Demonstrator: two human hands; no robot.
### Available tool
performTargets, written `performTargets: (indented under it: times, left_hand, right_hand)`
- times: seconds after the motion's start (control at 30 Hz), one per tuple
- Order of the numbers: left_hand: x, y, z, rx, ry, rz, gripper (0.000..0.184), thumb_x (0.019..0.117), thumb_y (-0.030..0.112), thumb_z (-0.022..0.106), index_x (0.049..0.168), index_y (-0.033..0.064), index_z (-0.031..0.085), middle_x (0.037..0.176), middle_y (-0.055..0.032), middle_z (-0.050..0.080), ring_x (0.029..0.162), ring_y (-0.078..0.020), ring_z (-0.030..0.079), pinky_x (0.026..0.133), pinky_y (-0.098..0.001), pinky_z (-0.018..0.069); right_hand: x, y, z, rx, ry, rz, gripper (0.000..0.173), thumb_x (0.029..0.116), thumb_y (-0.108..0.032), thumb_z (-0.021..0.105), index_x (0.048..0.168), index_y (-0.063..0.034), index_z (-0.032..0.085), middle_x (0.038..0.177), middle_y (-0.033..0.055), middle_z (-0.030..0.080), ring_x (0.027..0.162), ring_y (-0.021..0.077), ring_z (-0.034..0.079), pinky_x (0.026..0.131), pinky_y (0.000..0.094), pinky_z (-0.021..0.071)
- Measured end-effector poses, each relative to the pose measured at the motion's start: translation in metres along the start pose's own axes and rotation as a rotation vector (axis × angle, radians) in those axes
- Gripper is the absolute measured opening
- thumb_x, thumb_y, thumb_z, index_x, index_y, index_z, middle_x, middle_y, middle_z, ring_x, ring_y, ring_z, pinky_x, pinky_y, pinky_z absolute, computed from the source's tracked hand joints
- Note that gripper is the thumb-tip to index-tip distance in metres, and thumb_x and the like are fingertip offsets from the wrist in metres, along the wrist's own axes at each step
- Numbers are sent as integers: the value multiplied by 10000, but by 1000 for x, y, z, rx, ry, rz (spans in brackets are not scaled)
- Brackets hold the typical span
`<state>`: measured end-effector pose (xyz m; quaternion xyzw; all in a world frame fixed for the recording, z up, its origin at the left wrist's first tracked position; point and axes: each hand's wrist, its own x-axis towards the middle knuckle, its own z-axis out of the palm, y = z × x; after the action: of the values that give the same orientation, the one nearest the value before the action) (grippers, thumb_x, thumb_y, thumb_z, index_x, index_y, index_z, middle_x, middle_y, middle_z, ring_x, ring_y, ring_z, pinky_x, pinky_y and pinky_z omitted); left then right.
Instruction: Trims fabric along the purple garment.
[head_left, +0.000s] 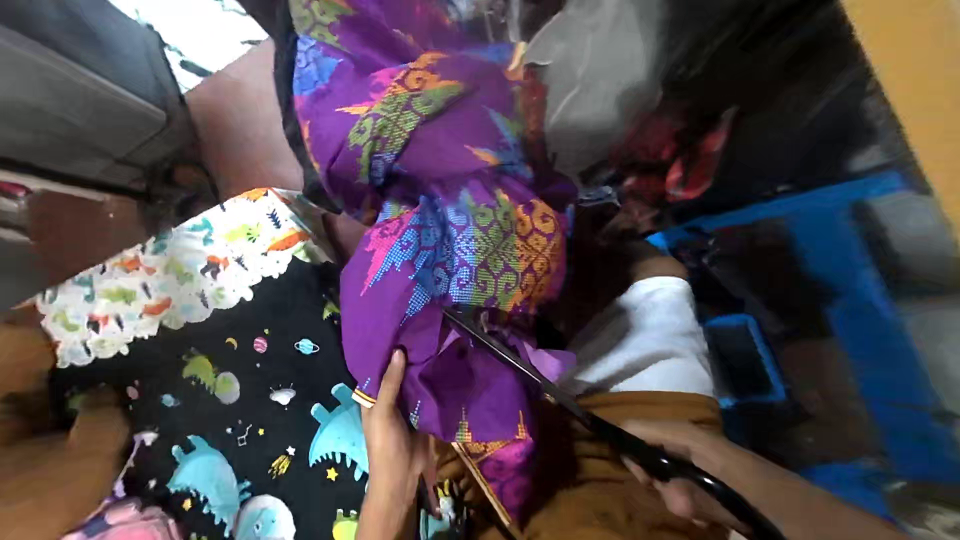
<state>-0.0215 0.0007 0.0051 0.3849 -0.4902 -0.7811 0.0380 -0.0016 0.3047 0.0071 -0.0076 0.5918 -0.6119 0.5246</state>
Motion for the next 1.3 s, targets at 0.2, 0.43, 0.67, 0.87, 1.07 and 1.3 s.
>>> performTargets:
  times: [0.2,0.43,0.67,0.87,1.07,1.3]
  left_hand:
    - [7,12,-18,12,71,42,169,994,92,551,1139,21,602,946,-70,753,876,-139,744,799,-333,636]
    - [17,15,-34,5,102,43,181,960,81,584,1129,19,603,935,-65,753,861,-143,744,789,-338,638]
    - [30,18,-59,55,-117,137,367,771,133,854,1081,110,660,937,16,773,866,-86,744,803,-296,638]
    - [48,26,-71,199,-242,165,450,720,70,865,1116,141,664,980,74,769,910,-50,731,841,-269,627]
    - [60,26,-78,243,-297,150,428,705,60,860,1085,180,705,977,85,768,918,-37,724,847,-252,619]
    - [59,22,-83,212,-256,126,420,713,52,847,1084,165,687,971,92,764,914,-33,722,851,-250,616]
  right_hand:
    - [19,-19,-11,-140,-27,-56,601,820,-740,634,917,-147,653,715,-112,566,590,-67,500,523,132,426]
    - [26,-30,-11,-195,-47,-31,628,857,-713,618,930,-90,651,741,-93,568,625,-64,499,553,140,428]
    - [33,-40,-36,-246,-139,-5,686,820,-760,621,978,-94,654,736,-93,577,645,-65,527,583,144,456]
    - [83,-95,-83,-489,-249,137,754,672,-873,640,951,-172,655,706,-127,567,598,-57,516,537,146,439]
    - [108,-136,-97,-688,-273,41,653,707,-833,656,916,-215,648,677,-158,531,587,-86,479,523,126,403]
    - [136,-173,-100,-810,-313,146,620,662,-787,731,886,-214,654,673,-154,541,594,-74,489,529,133,392]
